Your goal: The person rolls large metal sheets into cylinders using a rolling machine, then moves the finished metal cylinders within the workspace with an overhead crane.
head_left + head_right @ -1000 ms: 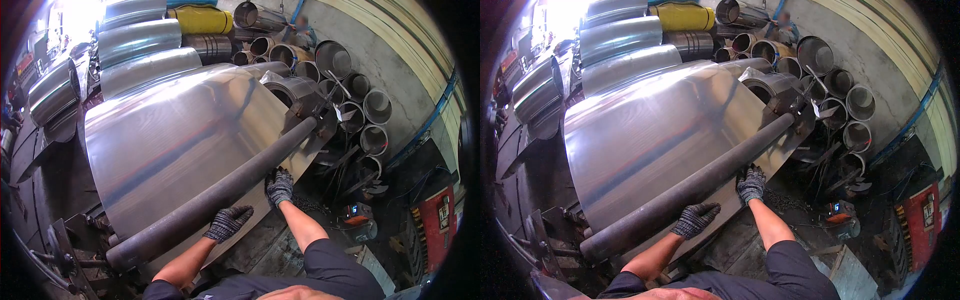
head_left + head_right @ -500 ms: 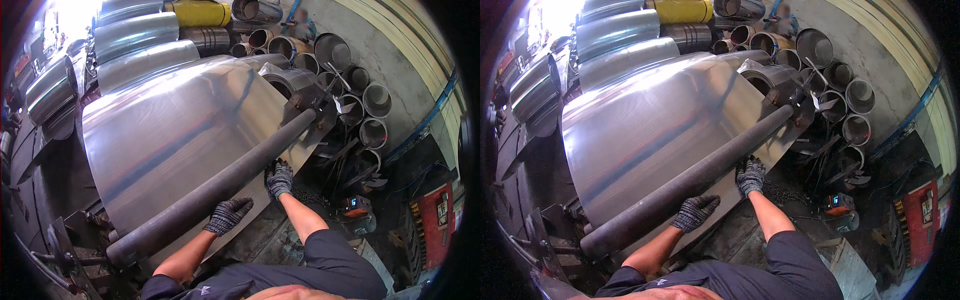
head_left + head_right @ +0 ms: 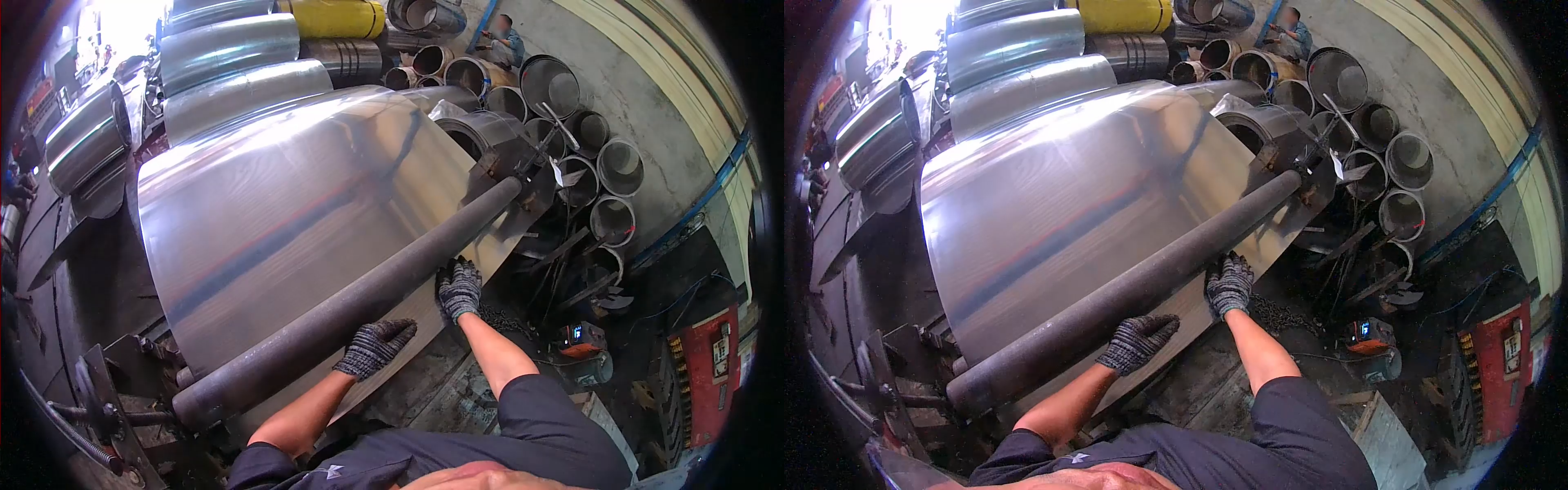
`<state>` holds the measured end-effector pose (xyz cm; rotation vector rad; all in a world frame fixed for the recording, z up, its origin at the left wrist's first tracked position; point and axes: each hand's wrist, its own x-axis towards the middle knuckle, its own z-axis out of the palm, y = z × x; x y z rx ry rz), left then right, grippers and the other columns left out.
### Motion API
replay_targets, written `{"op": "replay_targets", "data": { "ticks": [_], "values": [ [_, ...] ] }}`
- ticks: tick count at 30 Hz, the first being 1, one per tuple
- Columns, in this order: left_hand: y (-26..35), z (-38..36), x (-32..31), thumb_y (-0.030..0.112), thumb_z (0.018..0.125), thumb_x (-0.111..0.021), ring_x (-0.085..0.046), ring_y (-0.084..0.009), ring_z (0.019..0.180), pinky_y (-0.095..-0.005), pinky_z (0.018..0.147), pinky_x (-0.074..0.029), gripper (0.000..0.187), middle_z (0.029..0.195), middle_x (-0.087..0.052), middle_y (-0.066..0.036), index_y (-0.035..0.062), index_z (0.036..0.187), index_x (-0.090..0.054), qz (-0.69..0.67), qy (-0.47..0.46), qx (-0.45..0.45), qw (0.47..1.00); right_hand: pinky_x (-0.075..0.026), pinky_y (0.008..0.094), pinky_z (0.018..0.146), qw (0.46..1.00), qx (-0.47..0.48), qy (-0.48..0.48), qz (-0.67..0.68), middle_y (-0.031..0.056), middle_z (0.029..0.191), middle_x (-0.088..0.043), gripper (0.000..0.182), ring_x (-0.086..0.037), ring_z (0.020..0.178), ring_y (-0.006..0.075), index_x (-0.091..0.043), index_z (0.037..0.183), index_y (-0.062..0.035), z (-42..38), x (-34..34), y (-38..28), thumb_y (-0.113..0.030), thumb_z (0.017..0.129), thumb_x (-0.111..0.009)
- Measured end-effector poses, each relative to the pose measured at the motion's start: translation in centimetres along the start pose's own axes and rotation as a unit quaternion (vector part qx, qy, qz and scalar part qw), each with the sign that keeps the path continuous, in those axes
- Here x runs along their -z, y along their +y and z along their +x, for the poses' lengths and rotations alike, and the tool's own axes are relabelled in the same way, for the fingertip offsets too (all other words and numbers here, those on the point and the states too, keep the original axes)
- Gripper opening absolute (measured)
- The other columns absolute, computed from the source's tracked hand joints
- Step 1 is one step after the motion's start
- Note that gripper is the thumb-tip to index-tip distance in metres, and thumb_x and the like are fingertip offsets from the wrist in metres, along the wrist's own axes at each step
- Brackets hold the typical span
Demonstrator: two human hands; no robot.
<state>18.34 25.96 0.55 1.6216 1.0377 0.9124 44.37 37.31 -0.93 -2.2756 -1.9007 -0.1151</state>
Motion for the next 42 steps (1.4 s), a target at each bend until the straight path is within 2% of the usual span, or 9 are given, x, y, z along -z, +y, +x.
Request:
{"op": "replay_targets", "data": {
  "ticks": [16,19,26,35,38,42],
  "values": [
    [0.7,-0.3,0.3,0.027,0.096,-0.068,-0.071,-0.026,0.107,-0.0337,0.094,-0.055,0.032,0.116,-0.072,-0.017,0.0054,0.119,-0.072,-0.005,-0.002,0.005,1.0,-0.02,0.0499,0.122,1.0,0.001,0.015,0.002,0.0156,0.155,-0.044,0.057,-0.036,0.145,0.0351,-0.052,0.143,-0.0062,0.4,-1.2,0.6,-0.041,0.098,-0.048],
    [0.5,-0.3,0.2,0.026,0.096,-0.068,-0.071,-0.0251,0.107,-0.0331,0.094,-0.055,0.032,0.117,-0.072,-0.016,0.0051,0.119,-0.072,-0.001,0.002,0.001,1.0,-0.019,0.0498,0.122,0.999,-0.013,0.047,0.016,0.0162,0.154,-0.044,0.058,-0.035,0.146,0.0347,-0.053,0.143,-0.0058,0.3,-1.6,0.6,-0.042,0.098,-0.048],
    [0.2,-0.2,0.0,0.025,0.096,-0.068,-0.071,-0.0235,0.107,-0.0323,0.095,-0.054,0.031,0.117,-0.072,-0.015,0.0052,0.119,-0.072,0.003,0.002,0.002,1.0,-0.018,0.0493,0.123,0.999,-0.025,0.025,0.005,0.0172,0.155,-0.044,0.057,-0.034,0.147,0.0341,-0.053,0.143,-0.0054,0.2,-0.9,0.3,-0.042,0.1,-0.046],
    [0.5,-0.3,0.2,0.029,0.096,-0.068,-0.071,-0.0289,0.107,-0.0355,0.093,-0.055,0.033,0.116,-0.072,-0.018,0.0064,0.12,-0.072,-0.001,0.002,0.0,1.0,-0.017,0.0496,0.123,0.999,-0.022,0.024,0.003,0.0171,0.155,-0.044,0.058,-0.034,0.147,0.0334,-0.052,0.143,-0.0054,0.1,-0.9,0.4,-0.043,0.1,-0.046],
    [0.2,-0.3,0.1,0.03,0.096,-0.068,-0.071,-0.029,0.107,-0.0357,0.093,-0.055,0.034,0.116,-0.072,-0.018,0.0063,0.12,-0.072,0.003,0.01,-0.023,1.0,-0.017,0.0494,0.123,0.999,-0.019,0.026,-0.006,0.0173,0.155,-0.044,0.058,-0.033,0.147,0.0332,-0.052,0.144,-0.0057,0.1,-1.1,0.5,-0.044,0.1,-0.045],
    [0.6,-0.3,0.2,0.029,0.096,-0.068,-0.071,-0.029,0.107,-0.0356,0.093,-0.055,0.034,0.116,-0.072,-0.018,0.0062,0.12,-0.072,0.006,0.004,-0.002,1.0,-0.017,0.0491,0.123,1.0,-0.021,0.019,0.004,0.0172,0.155,-0.043,0.059,-0.032,0.147,0.0333,-0.052,0.144,-0.0061,0.1,-0.6,0.3,-0.044,0.101,-0.043]
  ]
}}
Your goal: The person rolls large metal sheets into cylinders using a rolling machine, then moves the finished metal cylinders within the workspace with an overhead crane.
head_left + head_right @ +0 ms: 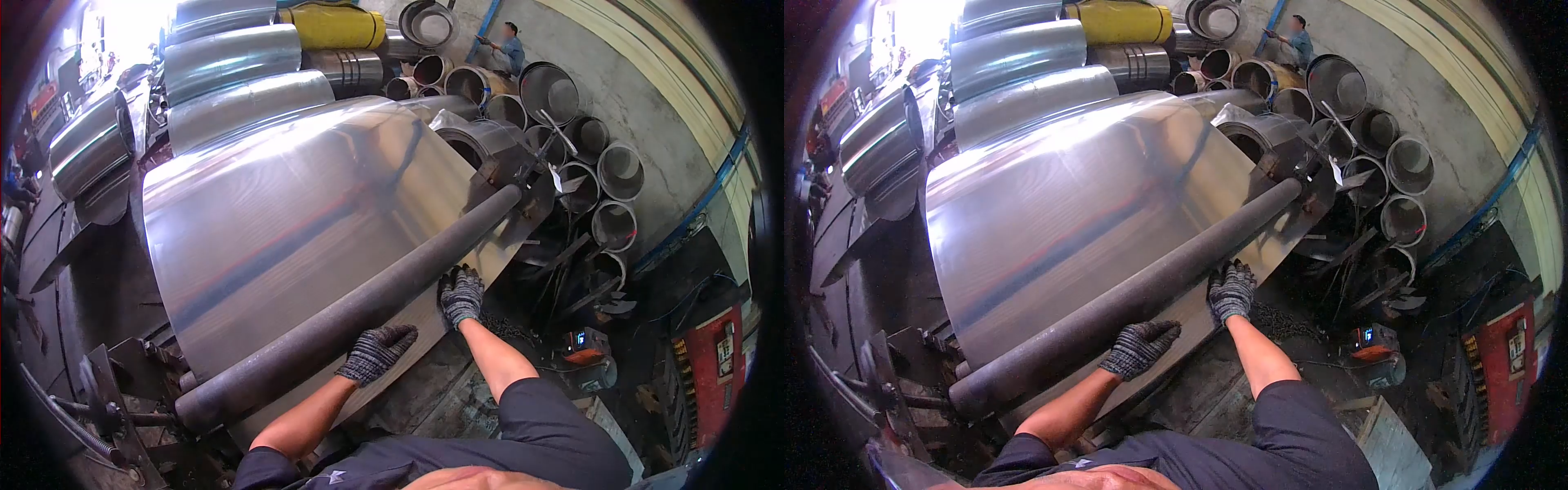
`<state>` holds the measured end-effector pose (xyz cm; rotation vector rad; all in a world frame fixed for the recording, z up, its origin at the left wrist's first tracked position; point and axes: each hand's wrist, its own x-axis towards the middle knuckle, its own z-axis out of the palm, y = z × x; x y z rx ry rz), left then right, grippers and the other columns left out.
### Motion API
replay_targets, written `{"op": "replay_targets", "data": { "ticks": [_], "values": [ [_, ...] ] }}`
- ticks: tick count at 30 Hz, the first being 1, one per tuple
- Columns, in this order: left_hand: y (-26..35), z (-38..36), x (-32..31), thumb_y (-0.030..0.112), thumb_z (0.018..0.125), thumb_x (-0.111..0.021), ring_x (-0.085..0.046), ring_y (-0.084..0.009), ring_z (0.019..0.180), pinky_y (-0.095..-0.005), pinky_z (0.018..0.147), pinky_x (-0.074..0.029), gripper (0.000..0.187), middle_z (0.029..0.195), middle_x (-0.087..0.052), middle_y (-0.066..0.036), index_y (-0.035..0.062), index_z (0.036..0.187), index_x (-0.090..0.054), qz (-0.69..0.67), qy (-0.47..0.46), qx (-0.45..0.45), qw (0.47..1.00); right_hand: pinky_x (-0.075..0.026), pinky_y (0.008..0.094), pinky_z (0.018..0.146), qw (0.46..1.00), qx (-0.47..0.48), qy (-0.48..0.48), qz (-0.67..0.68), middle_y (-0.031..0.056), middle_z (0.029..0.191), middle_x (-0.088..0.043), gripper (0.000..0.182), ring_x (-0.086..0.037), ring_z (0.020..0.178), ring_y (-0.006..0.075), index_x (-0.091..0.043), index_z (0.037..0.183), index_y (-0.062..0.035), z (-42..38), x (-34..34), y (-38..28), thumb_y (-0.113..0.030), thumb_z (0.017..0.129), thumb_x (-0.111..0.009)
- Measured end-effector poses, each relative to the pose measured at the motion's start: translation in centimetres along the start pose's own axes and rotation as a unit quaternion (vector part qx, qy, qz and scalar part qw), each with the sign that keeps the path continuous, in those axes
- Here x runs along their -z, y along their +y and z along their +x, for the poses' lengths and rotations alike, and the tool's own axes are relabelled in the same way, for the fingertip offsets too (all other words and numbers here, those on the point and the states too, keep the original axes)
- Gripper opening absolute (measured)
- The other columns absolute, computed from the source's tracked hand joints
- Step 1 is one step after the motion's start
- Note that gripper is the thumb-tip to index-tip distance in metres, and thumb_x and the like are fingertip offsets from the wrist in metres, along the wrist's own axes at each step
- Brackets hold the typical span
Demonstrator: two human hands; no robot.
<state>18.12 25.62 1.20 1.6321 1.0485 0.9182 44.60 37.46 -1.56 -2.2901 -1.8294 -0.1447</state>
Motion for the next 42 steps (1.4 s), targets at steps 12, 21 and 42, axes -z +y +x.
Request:
{"op": "replay_targets", "data": {
  "ticks": [12,21,42],
  "values": [
    [-0.3,0.1,-0.2,0.025,0.096,-0.067,-0.072,-0.0255,0.105,-0.0335,0.093,-0.054,0.032,0.115,-0.072,-0.018,0.0043,0.12,-0.071,-0.031,-0.008,0.023,0.999,-0.019,0.0472,0.123,1.0,-0.004,0.019,0.002,0.0178,0.155,-0.042,0.057,-0.034,0.147,0.0342,-0.053,0.143,-0.0066,0.0,-0.8,0.5,-0.044,0.101,-0.043],
    [0.0,0.0,0.0,0.026,0.095,-0.068,-0.071,-0.0274,0.105,-0.0343,0.093,-0.054,0.033,0.116,-0.072,-0.019,0.0041,0.121,-0.071,0.006,-0.005,0.005,1.0,-0.021,0.0491,0.122,0.999,0.001,0.033,-0.008,0.018,0.154,-0.044,0.056,-0.035,0.146,0.0349,-0.054,0.142,-0.0065,0.2,-1.4,0.7,-0.044,0.101,-0.044],
    [-0.1,-0.5,-0.5,0.024,0.095,-0.069,-0.072,-0.0225,0.102,-0.0341,0.091,-0.055,0.031,0.111,-0.074,-0.017,0.0031,0.118,-0.072,-0.009,0.006,0.024,1.0,-0.018,0.0503,0.123,1.0,0.001,0.01,0.024,0.0198,0.155,-0.042,0.061,-0.033,0.146,0.0369,-0.05,0.144,-0.0036,-0.6,-1.2,0.6,-0.042,0.097,-0.047]
  ]
}}
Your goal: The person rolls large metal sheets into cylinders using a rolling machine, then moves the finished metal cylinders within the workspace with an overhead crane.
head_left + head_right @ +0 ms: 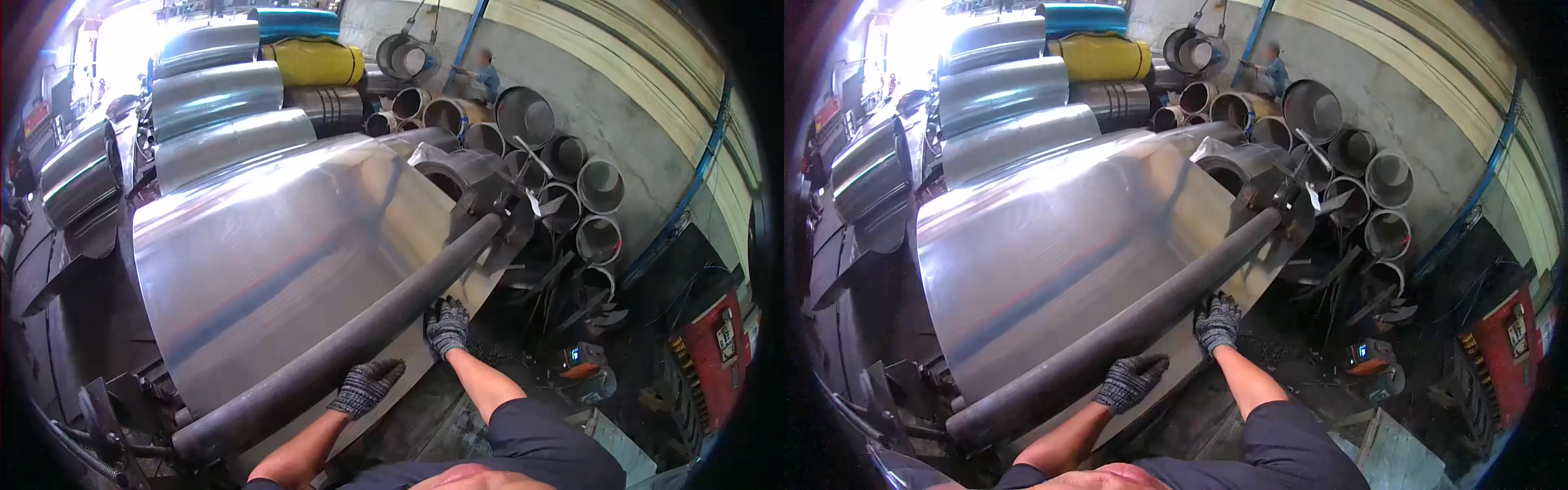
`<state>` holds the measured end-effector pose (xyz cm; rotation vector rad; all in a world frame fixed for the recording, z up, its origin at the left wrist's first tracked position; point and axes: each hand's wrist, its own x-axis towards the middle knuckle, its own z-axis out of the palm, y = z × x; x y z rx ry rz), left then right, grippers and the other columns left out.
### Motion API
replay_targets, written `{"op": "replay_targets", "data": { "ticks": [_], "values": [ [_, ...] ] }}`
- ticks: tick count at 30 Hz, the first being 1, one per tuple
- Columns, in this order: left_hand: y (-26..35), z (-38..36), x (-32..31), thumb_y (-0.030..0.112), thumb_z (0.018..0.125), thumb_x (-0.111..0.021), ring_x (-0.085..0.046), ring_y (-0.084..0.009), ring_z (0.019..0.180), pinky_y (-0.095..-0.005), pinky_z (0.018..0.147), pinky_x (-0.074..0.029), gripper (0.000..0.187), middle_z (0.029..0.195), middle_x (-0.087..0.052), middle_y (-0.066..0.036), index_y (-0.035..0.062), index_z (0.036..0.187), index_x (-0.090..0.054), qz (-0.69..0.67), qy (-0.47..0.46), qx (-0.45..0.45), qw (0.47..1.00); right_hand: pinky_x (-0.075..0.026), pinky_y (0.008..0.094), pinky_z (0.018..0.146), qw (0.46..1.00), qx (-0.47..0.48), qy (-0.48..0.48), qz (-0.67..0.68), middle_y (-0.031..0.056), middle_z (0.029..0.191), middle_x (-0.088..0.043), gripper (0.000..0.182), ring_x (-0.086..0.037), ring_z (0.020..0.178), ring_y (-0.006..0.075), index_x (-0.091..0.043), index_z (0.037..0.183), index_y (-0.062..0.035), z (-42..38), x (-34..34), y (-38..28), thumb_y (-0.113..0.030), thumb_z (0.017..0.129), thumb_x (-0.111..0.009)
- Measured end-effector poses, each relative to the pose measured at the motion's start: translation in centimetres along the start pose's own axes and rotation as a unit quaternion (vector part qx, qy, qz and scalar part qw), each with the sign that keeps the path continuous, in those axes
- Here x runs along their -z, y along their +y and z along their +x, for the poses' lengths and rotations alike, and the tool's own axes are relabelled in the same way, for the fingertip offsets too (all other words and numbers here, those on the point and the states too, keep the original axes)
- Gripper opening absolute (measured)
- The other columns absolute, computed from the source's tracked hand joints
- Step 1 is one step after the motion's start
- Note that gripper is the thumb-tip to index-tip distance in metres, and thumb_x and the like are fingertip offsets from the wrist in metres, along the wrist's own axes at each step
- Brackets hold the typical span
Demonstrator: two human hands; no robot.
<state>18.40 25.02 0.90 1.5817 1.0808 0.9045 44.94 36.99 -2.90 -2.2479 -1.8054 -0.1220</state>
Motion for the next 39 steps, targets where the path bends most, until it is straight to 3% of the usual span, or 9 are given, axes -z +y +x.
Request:
{"op": "replay_targets", "data": {
  "ticks": [5,11,14,16,20,24,33,36,39],
  "values": [
    [-2.3,0.7,-1.0,0.023,0.095,-0.069,-0.072,-0.0174,0.096,-0.0322,0.088,-0.055,0.03,0.106,-0.076,-0.014,0.0036,0.118,-0.073,0.0,0.02,-0.043,0.999,-0.016,0.0519,0.123,1.0,0.005,0.017,-0.01,0.0182,0.157,-0.039,0.065,-0.031,0.147,0.0369,-0.047,0.147,-0.0048,0.5,-0.7,0.7,-0.045,0.096,-0.047],
    [-3.7,1.3,-1.6,0.035,0.096,-0.067,-0.069,-0.029,0.113,-0.0366,0.098,-0.052,0.038,0.116,-0.072,-0.018,0.0065,0.12,-0.072,-0.047,-0.019,0.025,0.998,-0.021,0.0506,0.121,0.999,-0.005,0.035,-0.006,0.019,0.152,-0.045,0.056,-0.035,0.145,0.0365,-0.054,0.141,-0.0087,0.4,0.6,-0.2,-0.039,0.094,-0.052],
    [-2.5,1.2,-1.1,0.026,0.095,-0.073,-0.063,-0.0106,0.082,-0.0273,0.077,-0.053,0.032,0.1,-0.076,-0.007,0.0085,0.121,-0.073,-0.088,-0.015,0.06,0.994,-0.02,0.0503,0.122,1.0,-0.004,0.028,-0.004,0.0189,0.153,-0.044,0.057,-0.035,0.146,0.0355,-0.054,0.141,-0.0094,0.5,0.0,0.1,-0.041,0.094,-0.051],
    [3.5,-0.2,0.4,0.026,0.095,-0.073,-0.063,-0.0107,0.085,-0.0271,0.079,-0.053,0.032,0.101,-0.076,-0.007,0.0089,0.122,-0.073,-0.116,-0.034,0.175,0.977,-0.019,0.0501,0.122,0.999,-0.003,0.033,-0.001,0.019,0.153,-0.044,0.058,-0.034,0.146,0.0354,-0.054,0.141,-0.0096,0.9,-0.6,0.5,-0.043,0.095,-0.05],
    [0.4,0.2,-1.0,0.029,0.095,-0.072,-0.065,-0.0116,0.087,-0.0281,0.081,-0.053,0.032,0.101,-0.076,-0.009,0.0087,0.121,-0.073,-0.168,-0.012,0.138,0.976,-0.016,0.0528,0.123,1.0,-0.014,-0.02,-0.018,0.0165,0.158,-0.038,0.067,-0.031,0.148,0.0361,-0.042,0.15,-0.0065,0.6,0.7,-0.1,-0.048,0.098,-0.043],
    [-2.4,0.4,-1.4,0.035,0.096,-0.066,-0.07,-0.0275,0.11,-0.0357,0.096,-0.052,0.038,0.115,-0.072,-0.018,0.005,0.119,-0.072,-0.031,-0.002,0.024,0.999,-0.016,0.0532,0.123,1.0,-0.007,0.006,-0.003,0.0177,0.158,-0.037,0.068,-0.031,0.147,0.0365,-0.041,0.151,-0.0057,0.5,-0.8,0.6,-0.047,0.098,-0.043],
    [0.0,0.3,-0.5,0.031,0.097,-0.066,-0.071,-0.0259,0.108,-0.0342,0.096,-0.052,0.036,0.113,-0.073,-0.019,0.0035,0.119,-0.072,-0.043,-0.001,0.028,0.999,-0.016,0.0499,0.123,0.999,-0.021,-0.019,-0.016,0.0174,0.157,-0.039,0.065,-0.03,0.148,0.0357,-0.045,0.149,-0.004,0.7,1.3,-0.4,-0.046,0.098,-0.045],
    [-1.5,0.6,-1.2,0.026,0.097,-0.068,-0.067,-0.0122,0.09,-0.0308,0.084,-0.055,0.033,0.101,-0.076,-0.012,0.0021,0.119,-0.072,-0.067,0.014,0.001,0.998,-0.015,0.0496,0.124,0.999,-0.022,-0.024,-0.018,0.0171,0.158,-0.039,0.062,-0.029,0.149,0.0353,-0.047,0.147,-0.0047,0.6,0.7,-0.3,-0.044,0.099,-0.045],
    [-0.9,0.8,-0.7,0.024,0.097,-0.068,-0.069,-0.0135,0.09,-0.0305,0.084,-0.055,0.031,0.103,-0.076,-0.015,0.0014,0.118,-0.072,-0.021,0.012,-0.017,1.0,-0.015,0.0494,0.124,1.0,-0.015,-0.019,-0.012,0.0169,0.158,-0.038,0.06,-0.029,0.149,0.035,-0.048,0.146,-0.0054,0.6,1.2,-0.4,-0.043,0.099,-0.045]
  ]
}}
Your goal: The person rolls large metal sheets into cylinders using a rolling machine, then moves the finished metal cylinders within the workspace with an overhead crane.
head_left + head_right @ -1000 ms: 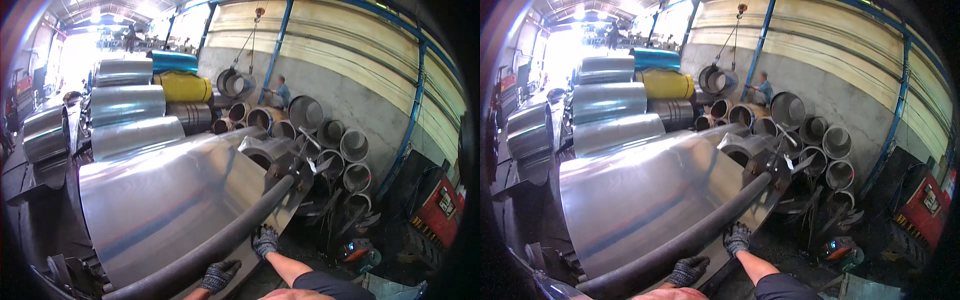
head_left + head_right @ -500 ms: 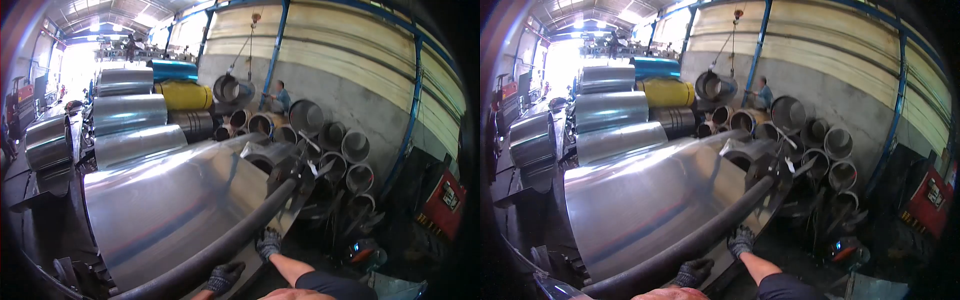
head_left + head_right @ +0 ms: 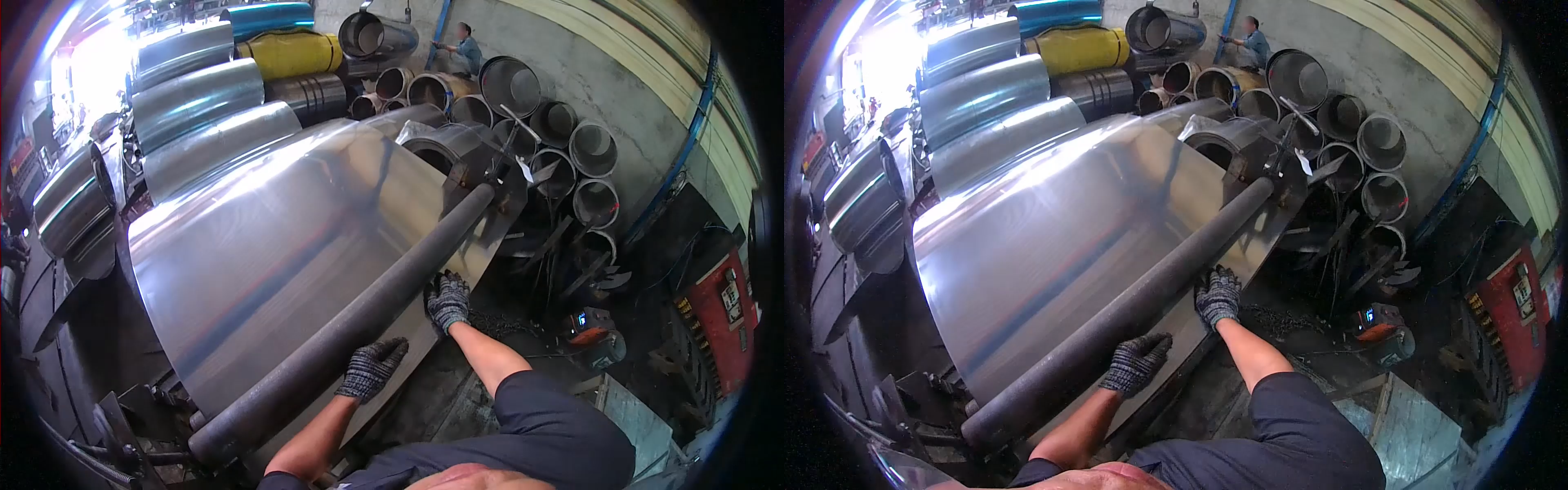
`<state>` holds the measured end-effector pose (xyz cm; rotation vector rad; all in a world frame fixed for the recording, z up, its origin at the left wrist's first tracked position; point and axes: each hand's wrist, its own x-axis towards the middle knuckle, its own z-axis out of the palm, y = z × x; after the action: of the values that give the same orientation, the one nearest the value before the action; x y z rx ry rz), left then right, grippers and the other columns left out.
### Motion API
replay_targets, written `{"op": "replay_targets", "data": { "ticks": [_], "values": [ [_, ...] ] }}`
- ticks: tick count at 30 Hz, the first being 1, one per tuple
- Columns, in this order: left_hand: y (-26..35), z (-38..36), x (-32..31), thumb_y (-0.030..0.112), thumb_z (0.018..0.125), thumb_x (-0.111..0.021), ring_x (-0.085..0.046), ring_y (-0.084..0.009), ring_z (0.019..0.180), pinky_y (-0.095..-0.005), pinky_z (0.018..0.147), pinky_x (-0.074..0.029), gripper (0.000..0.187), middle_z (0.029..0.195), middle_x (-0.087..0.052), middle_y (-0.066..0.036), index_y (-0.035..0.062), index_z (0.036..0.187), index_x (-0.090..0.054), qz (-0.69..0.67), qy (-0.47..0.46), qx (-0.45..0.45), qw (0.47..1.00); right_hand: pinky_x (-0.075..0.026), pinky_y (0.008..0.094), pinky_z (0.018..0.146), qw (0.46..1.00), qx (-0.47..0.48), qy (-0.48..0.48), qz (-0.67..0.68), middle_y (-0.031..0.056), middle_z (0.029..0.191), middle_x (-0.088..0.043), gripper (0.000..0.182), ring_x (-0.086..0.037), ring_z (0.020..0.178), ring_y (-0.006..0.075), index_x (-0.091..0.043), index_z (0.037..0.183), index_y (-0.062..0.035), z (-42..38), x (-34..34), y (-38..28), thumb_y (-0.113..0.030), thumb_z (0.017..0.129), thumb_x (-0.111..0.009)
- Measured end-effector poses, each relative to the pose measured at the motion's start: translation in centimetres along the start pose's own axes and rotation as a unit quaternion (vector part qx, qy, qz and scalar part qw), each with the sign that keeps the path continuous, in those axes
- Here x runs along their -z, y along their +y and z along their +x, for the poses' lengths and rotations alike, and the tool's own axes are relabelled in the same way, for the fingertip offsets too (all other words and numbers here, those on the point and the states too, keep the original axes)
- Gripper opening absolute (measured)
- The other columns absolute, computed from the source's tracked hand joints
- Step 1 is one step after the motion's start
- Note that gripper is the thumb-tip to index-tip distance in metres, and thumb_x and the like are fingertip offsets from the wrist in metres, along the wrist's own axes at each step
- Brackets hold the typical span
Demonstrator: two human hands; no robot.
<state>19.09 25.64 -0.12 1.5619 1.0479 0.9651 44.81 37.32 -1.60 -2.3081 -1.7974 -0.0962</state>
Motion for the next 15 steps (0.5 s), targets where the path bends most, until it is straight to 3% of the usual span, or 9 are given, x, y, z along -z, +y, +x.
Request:
{"op": "replay_targets", "data": {
  "ticks": [15],
  "values": [
    [-0.47,0.03,0.02,0.02,0.097,-0.068,-0.068,-0.0133,0.095,-0.0293,0.086,-0.054,0.028,0.107,-0.076,-0.014,0.0007,0.117,-0.073,-0.009,-0.004,-0.005,1.0,-0.017,0.0499,0.123,1.0,0.0,0.009,0.01,0.0167,0.156,-0.041,0.061,-0.032,0.148,0.0351,-0.051,0.145,-0.007,0.1,-0.3,0.15,-0.044,0.096,-0.05]
  ]
}}
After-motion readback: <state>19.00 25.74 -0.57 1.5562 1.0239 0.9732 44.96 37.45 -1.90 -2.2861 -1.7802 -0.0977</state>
